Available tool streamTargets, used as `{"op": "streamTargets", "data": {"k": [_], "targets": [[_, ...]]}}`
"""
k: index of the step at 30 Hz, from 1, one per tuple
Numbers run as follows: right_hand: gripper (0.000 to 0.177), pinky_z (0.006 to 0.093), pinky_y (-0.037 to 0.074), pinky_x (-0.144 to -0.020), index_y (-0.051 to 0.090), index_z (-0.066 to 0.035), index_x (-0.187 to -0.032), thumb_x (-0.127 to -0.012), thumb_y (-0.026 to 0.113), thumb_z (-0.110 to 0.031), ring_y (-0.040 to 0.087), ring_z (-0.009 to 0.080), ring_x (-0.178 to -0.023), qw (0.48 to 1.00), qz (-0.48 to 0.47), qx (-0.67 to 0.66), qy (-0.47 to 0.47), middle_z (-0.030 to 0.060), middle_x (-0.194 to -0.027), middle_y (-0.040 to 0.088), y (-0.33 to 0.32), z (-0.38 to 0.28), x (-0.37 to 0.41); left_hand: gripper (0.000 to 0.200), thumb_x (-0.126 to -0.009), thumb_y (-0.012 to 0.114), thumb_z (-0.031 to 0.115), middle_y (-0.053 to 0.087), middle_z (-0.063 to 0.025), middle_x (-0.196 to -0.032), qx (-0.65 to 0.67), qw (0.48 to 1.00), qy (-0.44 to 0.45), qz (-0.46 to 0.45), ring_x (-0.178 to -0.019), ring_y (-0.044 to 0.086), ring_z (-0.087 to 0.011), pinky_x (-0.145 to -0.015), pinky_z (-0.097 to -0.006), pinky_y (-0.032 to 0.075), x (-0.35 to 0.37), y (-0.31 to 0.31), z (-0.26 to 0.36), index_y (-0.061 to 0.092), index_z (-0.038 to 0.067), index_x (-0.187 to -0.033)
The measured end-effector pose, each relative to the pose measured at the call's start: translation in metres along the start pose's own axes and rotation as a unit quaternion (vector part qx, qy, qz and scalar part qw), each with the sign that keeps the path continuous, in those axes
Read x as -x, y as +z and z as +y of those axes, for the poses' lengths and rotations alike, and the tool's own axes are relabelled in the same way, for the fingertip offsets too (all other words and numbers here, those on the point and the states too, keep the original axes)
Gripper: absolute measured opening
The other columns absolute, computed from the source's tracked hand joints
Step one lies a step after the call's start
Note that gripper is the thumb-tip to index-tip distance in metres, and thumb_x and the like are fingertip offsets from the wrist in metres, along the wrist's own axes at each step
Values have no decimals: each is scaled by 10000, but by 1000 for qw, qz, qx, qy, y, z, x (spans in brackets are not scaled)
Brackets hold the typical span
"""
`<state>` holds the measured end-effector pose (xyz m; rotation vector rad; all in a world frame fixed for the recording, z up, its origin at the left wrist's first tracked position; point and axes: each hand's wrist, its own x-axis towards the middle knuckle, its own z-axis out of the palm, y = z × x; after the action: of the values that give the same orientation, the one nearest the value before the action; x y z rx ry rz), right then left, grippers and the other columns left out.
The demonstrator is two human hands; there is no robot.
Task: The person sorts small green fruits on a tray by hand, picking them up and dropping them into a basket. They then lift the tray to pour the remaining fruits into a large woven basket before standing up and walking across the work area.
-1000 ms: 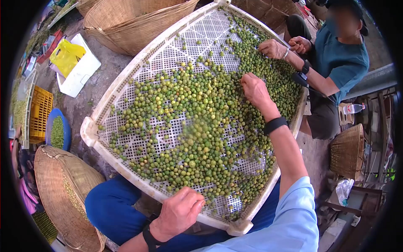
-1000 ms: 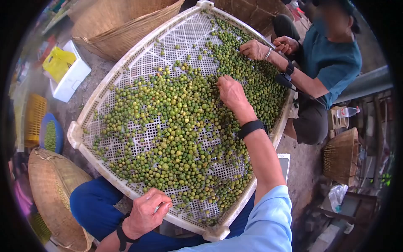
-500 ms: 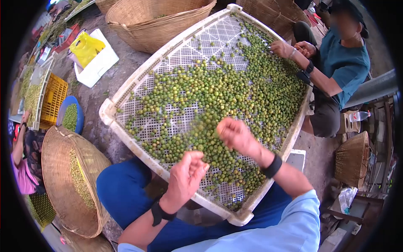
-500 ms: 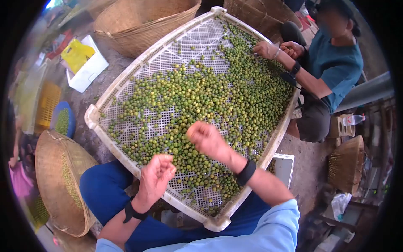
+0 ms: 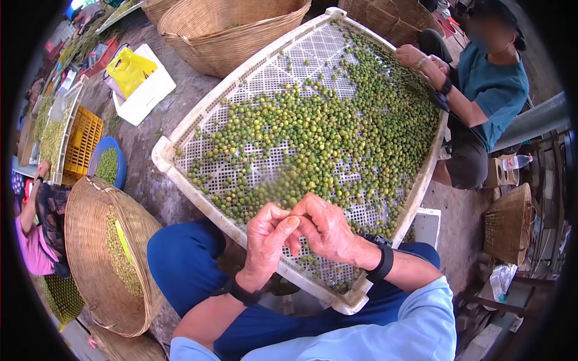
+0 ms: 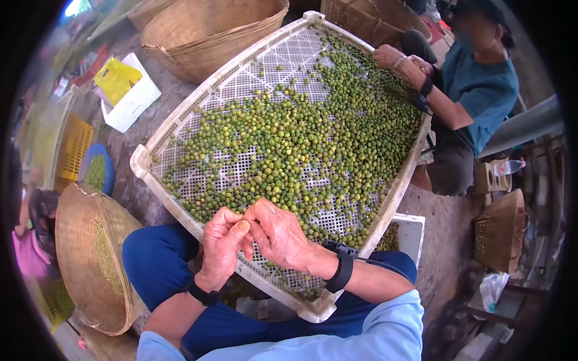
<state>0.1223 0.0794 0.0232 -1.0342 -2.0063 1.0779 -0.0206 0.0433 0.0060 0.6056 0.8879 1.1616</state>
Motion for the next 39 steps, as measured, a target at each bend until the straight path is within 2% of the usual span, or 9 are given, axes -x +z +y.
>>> {"op": "streamTargets", "data": {"k": [7,13,17,19,21,23,29,35,39], "targets": [[45,356,436,-554,496,-37,-833,-833,534,-61,540,292,-654,999,16,41,-18,105,-728,500,5,6,7,130,-892,550,189,569,-36,-644,193,973,-124,26,-475,531,-71,-362,-211,428,3,-4,-7,525,86,-815],[57,384,413,-513,476,-38,-852,-810,514,-42,500,289,-612,997,-17,46,-57,115,-730,446,-3,-8,24,112,-902,527,177,535,-23,-647,176,979,-95,32,-475,485,-68,-366,-213,416,-3,-3,5,520,104,-818],[149,367,432,-452,497,-69,-844,-716,570,-53,540,257,-629,977,-193,59,-66,86,-726,477,13,-26,50,43,-860,558,95,562,-23,-703,-42,997,-30,50,-539,534,-75,-438,-210,441,-13,-11,17,539,62,-881],[316,339,505,-522,537,-41,-1023,-716,555,-114,599,246,-748,931,-326,126,-109,94,-861,578,34,-25,73,165,-819,579,16,595,-49,-821,-142,989,-29,28,-570,565,-86,-483,-212,470,-16,-14,2,555,30,-982],[377,335,518,-545,520,-13,-1101,-749,520,-148,602,261,-791,929,-306,141,-153,122,-912,590,62,-20,103,349,-775,620,-23,454,-101,-1192,-282,957,52,44,-808,601,-158,-683,-240,518,-11,-12,-11,527,4,-1110],[337,328,513,-544,530,-1,-1062,-761,499,-149,598,272,-809,879,-314,277,-228,138,-931,576,73,-17,119,353,-774,625,-22,391,-107,-1248,-353,934,27,57,-969,557,-190,-760,-264,509,-5,-1,-3,528,13,-1111],[282,318,507,-565,549,-14,-1000,-751,513,-143,507,247,-981,855,-460,183,-155,159,-1117,506,60,-22,92,246,-802,585,-35,411,-99,-1216,-273,960,57,4,-964,537,-144,-806,-264,477,-2,-10,0,557,19,-1040],[226,379,491,-566,562,-83,-875,-656,547,-26,585,276,-700,981,-132,139,3,88,-765,547,-17,-5,14,152,-813,541,-36,501,-85,-1140,-127,977,126,113,-907,542,-97,-781,-247,453,4,-15,31,573,33,-945],[81,353,473,-575,603,-38,-807,-751,551,-11,592,257,-663,972,101,211,37,120,-731,584,-81,83,-61,100,-822,572,30,529,-111,-1083,-55,994,26,93,-821,584,-121,-734,-255,477,8,-25,38,569,10,-921]]}}
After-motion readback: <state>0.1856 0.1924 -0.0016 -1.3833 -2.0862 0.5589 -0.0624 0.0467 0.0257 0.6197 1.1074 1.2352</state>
